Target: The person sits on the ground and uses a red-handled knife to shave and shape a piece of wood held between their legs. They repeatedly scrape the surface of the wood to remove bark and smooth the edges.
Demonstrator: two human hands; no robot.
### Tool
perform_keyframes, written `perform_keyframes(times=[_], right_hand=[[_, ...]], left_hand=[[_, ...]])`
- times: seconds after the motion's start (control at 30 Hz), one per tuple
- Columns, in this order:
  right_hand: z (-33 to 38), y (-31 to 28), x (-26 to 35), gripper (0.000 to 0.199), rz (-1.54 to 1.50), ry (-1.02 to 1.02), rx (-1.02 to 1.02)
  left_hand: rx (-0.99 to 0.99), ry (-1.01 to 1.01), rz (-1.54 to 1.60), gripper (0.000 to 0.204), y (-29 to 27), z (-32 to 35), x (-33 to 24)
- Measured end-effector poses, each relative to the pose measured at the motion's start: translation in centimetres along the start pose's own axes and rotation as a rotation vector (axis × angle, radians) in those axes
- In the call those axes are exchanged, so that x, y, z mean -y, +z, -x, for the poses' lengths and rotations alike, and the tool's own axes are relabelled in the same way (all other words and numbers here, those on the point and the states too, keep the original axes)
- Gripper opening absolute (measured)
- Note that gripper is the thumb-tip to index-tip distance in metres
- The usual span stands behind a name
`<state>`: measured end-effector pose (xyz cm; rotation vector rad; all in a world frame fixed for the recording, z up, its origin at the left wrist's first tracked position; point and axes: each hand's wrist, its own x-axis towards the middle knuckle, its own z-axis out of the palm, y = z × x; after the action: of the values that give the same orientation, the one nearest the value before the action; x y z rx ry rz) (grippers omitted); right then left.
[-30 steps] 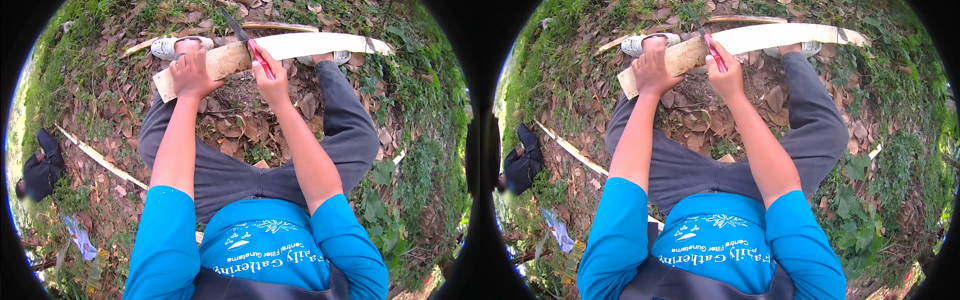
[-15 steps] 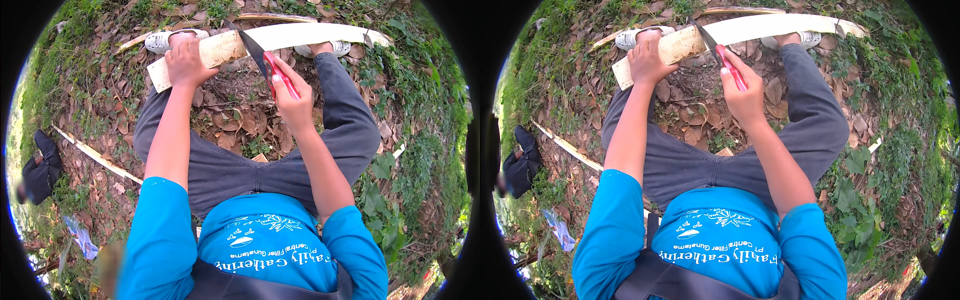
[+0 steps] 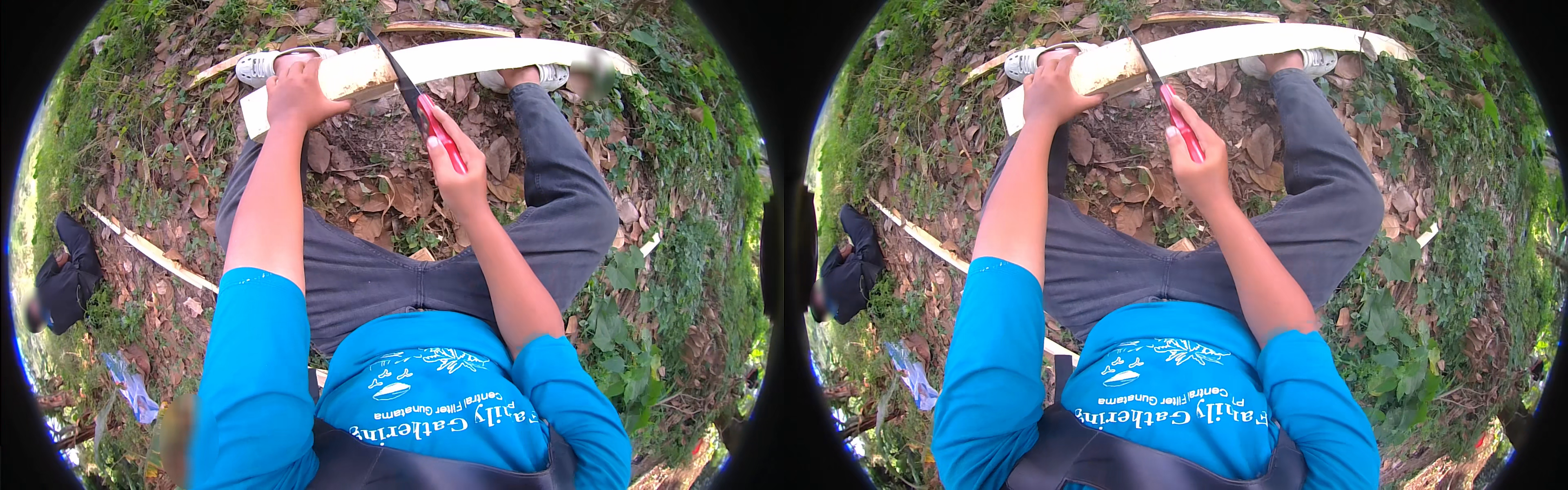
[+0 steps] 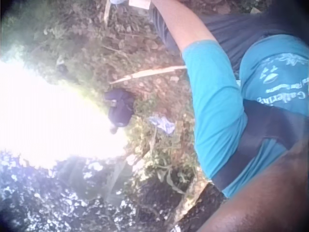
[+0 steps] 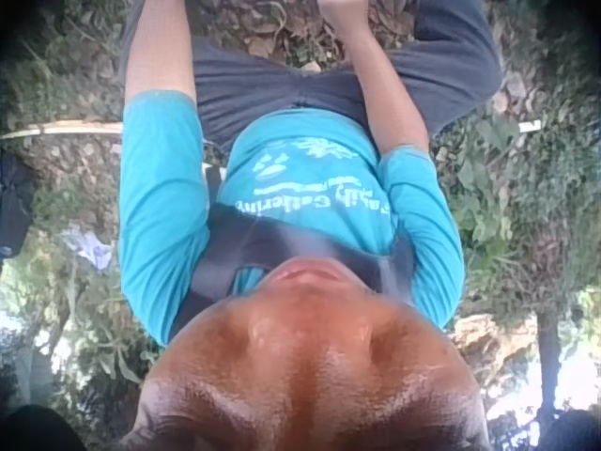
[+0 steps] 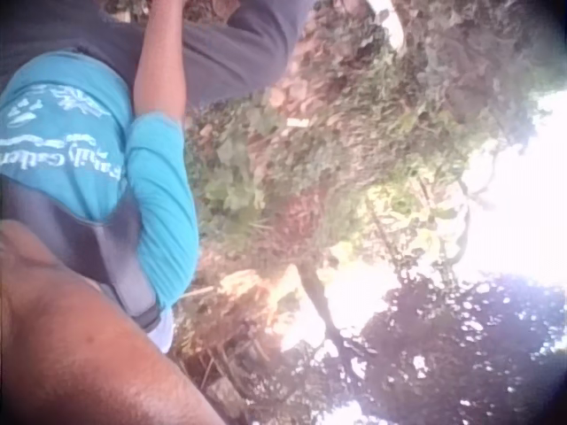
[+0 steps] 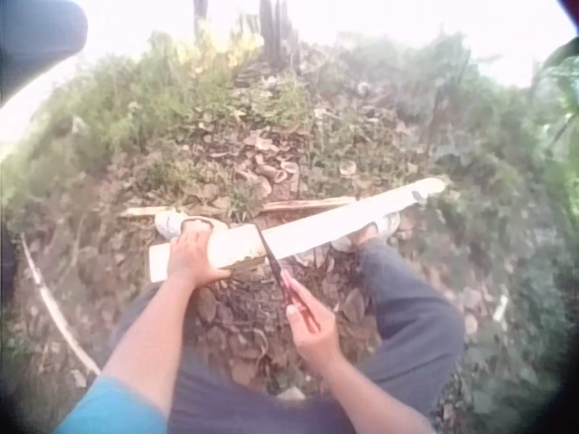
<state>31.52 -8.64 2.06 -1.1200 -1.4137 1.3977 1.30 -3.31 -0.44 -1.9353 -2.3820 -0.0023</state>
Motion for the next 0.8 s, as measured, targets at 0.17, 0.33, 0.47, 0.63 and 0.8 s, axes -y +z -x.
perform_keyframes(times=[0.17,0.33,0.47,0.63,0.8], right_hand=[[6.3,-5.7,6.6,0.046,0.028,0.095,-0.092],[-2.0,-0.6,2.4,0.042,-0.009,-0.032,-0.061],[-15.7,3.3,-1.9,0.043,0.182,-0.095,-0.168],[-14.7,4.5,-2.9,0.044,0.036,0.014,-0.085],[-8.6,2.7,-2.8,0.044,-0.062,-0.084,-0.090]], left_hand=[[-0.064,0.085,0.065,0.104,0.4,-1.4,-3.2],[-0.166,-0.009,0.003,0.101,0.6,1.7,-1.2],[-0.148,0.015,0.021,0.102,0.0,0.4,-3.7],[-0.180,0.013,0.031,0.112,-0.2,1.4,-1.7],[-0.208,0.026,-0.022,0.105,0.1,3.8,-3.2]])
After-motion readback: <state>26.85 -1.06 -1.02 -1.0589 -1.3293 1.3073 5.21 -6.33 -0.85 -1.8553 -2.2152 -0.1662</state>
